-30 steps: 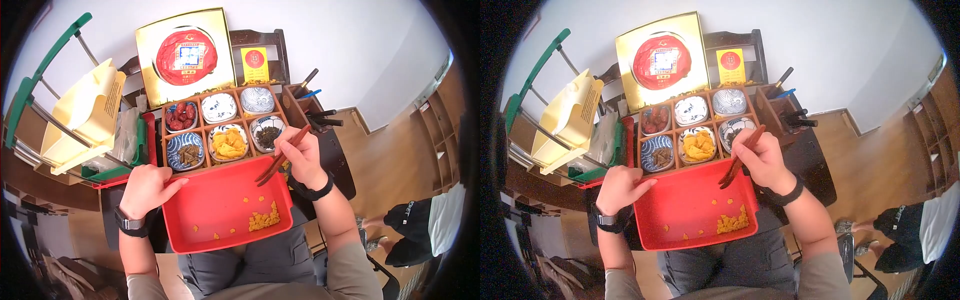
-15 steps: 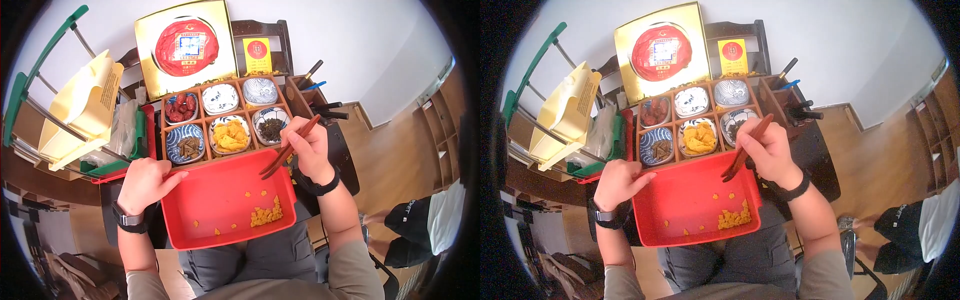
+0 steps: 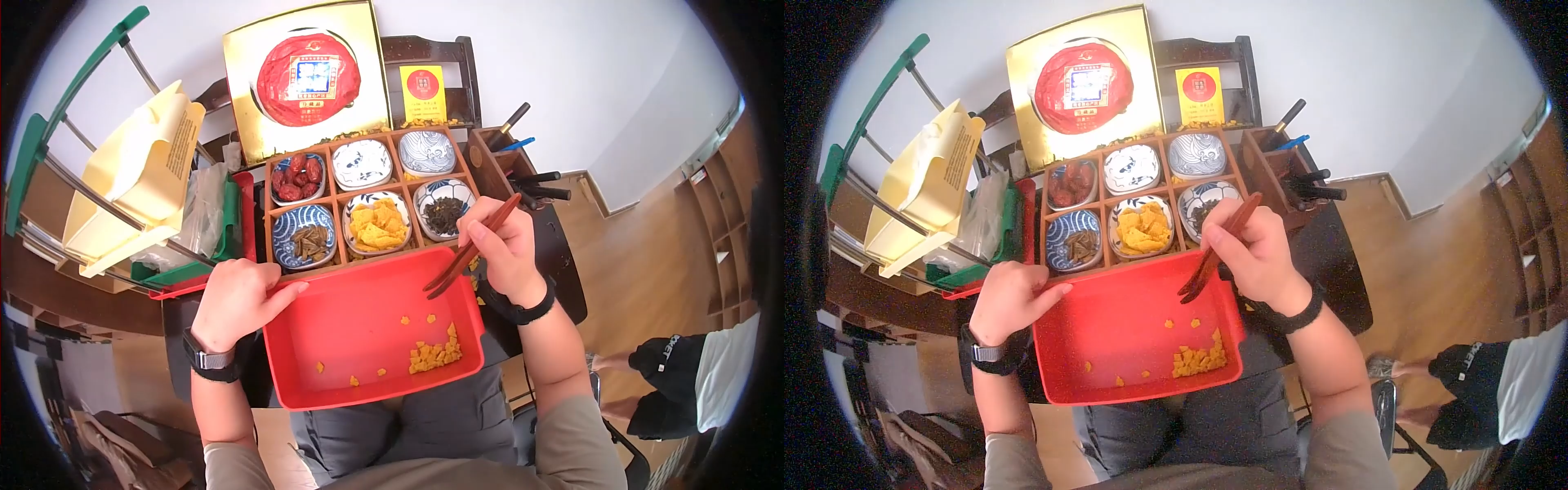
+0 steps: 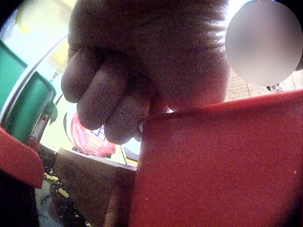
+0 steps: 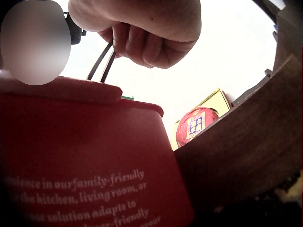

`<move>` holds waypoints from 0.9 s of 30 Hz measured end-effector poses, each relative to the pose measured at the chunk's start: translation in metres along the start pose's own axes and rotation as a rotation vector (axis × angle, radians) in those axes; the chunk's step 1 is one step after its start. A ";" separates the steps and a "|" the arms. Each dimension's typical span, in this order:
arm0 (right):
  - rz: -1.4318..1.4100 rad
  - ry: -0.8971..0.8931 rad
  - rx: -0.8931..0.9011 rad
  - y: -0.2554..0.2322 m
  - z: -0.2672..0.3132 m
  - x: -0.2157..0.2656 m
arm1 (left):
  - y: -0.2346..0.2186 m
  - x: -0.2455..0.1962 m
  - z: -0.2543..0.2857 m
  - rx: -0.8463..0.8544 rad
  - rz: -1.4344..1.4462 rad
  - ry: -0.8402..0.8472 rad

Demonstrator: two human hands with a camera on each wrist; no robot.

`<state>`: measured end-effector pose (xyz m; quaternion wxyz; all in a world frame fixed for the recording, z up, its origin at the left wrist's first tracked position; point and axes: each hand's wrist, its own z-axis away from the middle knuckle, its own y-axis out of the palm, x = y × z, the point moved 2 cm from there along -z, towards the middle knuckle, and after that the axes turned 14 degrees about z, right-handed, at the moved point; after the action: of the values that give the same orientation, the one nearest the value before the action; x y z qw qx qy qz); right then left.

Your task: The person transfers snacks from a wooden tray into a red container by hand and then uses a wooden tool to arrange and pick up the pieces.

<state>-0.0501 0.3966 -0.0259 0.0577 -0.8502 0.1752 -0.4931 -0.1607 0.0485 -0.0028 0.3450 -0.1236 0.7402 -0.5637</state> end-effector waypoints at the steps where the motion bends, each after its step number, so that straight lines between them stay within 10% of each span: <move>1: 0.015 -0.008 0.004 0.001 -0.001 0.001 | 0.001 0.000 0.000 -0.002 -0.003 0.003; 27: 0.207 -0.047 0.112 0.004 -0.004 0.008 | 0.001 -0.001 -0.002 0.021 0.036 -0.039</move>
<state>-0.0508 0.3899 -0.0182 0.1598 -0.8345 0.2326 -0.4733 -0.1610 0.0510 -0.0029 0.3707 -0.1174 0.7297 -0.5624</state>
